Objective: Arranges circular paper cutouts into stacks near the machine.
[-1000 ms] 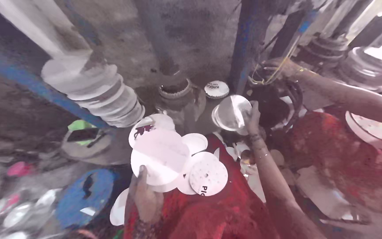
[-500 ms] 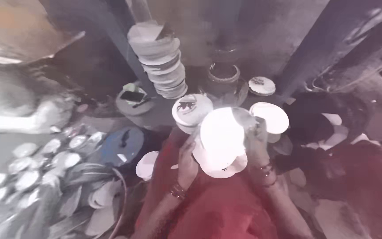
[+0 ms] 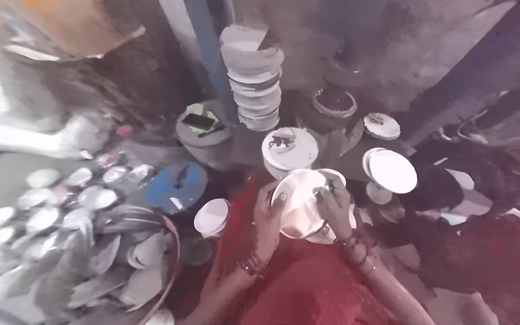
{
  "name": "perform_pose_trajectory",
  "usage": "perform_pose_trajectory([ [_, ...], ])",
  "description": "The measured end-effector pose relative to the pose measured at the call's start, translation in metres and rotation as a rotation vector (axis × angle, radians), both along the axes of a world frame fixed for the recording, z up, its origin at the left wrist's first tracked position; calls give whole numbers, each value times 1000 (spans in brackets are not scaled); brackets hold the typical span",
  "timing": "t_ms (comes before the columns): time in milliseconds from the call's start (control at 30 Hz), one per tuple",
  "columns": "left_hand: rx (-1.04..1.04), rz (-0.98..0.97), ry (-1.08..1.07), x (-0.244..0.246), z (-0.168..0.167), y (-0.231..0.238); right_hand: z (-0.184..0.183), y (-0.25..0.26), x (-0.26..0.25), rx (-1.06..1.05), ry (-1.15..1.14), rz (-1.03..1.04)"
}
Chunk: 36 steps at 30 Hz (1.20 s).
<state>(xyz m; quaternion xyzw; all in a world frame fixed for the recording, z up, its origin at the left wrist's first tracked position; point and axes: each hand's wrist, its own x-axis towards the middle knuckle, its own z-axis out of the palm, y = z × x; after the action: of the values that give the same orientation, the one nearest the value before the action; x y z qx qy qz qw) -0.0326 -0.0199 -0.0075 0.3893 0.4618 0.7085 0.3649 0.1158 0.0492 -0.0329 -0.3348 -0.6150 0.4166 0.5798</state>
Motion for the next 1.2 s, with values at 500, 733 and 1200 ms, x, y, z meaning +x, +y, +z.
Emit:
perform_pose_trajectory([
  [500, -117, 264, 46, -120, -21, -39, 56, 122, -35, 30, -822, -346],
  [733, -177, 217, 72, -93, -22, -22, 73, 37, -68, 190, -691, 338],
  [1200, 18, 351, -51, -122, -20, -22, 57, 107, -40, -107, -340, -278],
])
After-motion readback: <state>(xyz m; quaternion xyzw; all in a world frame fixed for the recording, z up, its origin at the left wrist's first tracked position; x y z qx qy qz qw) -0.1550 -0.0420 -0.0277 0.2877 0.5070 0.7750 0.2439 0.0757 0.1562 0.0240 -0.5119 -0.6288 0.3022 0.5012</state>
